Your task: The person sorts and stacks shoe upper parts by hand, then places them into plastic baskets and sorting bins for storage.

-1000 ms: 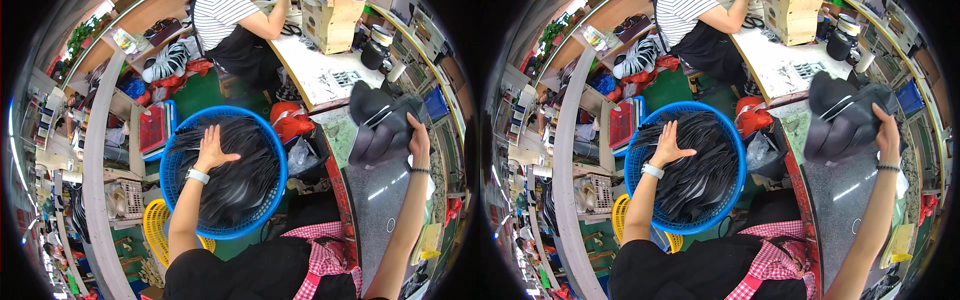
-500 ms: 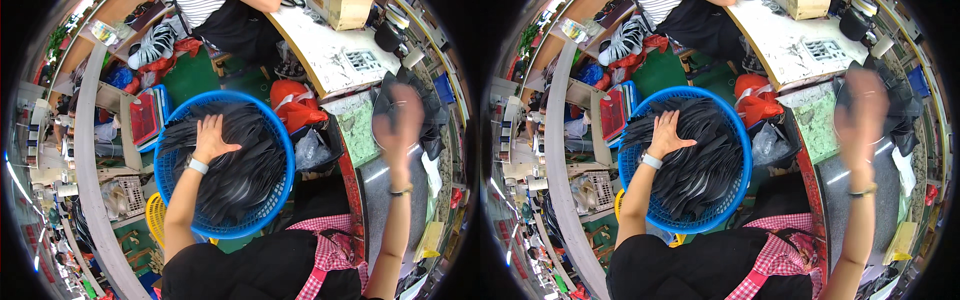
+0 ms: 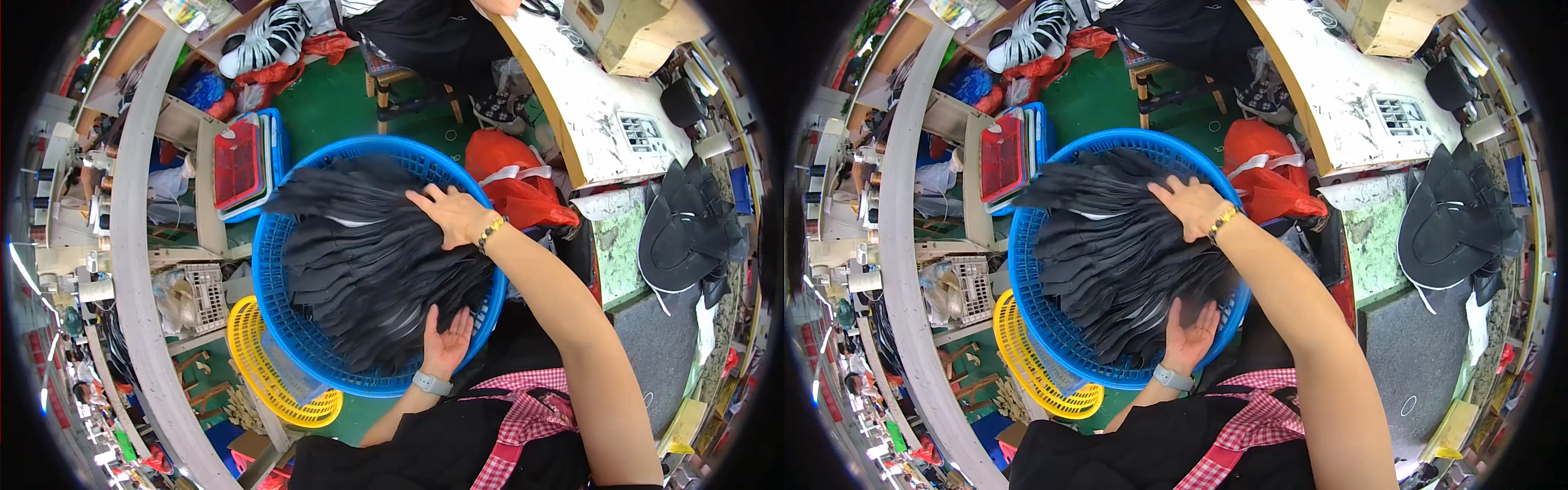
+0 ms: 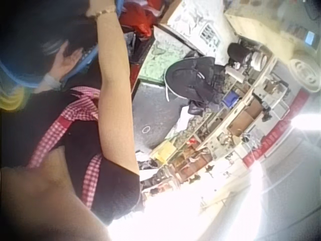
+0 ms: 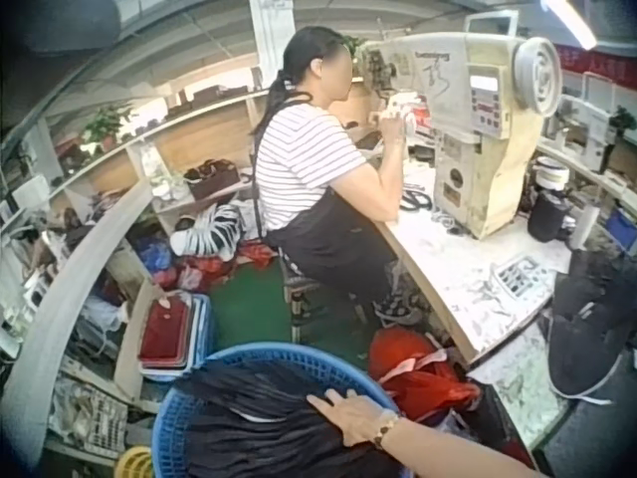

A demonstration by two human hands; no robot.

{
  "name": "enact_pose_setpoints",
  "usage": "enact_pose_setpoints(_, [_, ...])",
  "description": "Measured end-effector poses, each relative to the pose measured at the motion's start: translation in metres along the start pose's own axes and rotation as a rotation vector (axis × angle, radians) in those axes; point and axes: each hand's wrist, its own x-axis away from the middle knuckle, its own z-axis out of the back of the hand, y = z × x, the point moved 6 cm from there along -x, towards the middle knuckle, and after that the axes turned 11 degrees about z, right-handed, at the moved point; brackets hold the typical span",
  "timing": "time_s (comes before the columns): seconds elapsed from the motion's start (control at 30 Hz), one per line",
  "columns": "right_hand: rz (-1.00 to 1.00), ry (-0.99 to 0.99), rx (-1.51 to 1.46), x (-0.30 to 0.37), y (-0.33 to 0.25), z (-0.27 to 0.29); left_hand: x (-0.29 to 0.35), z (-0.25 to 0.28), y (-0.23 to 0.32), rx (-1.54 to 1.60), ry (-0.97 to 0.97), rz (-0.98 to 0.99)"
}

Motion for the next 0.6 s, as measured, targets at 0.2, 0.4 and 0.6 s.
enact_pose_setpoints(0.2, [-0.029,0.171,0.002,0.018,-0.015,-0.016,-0.004,-0.002,0.006,0.229,-0.061,0.082])
enact_pose_setpoints(0.4, [-0.014,0.244,0.225,0.057,-0.059,-0.022,0.003,0.003,0.017,0.179,0.001,-0.218])
enact_pose_setpoints(0.6, [-0.082,0.388,0.268,0.172,-0.134,0.009,0.053,0.024,-0.030,-0.021,-0.128,-0.146])
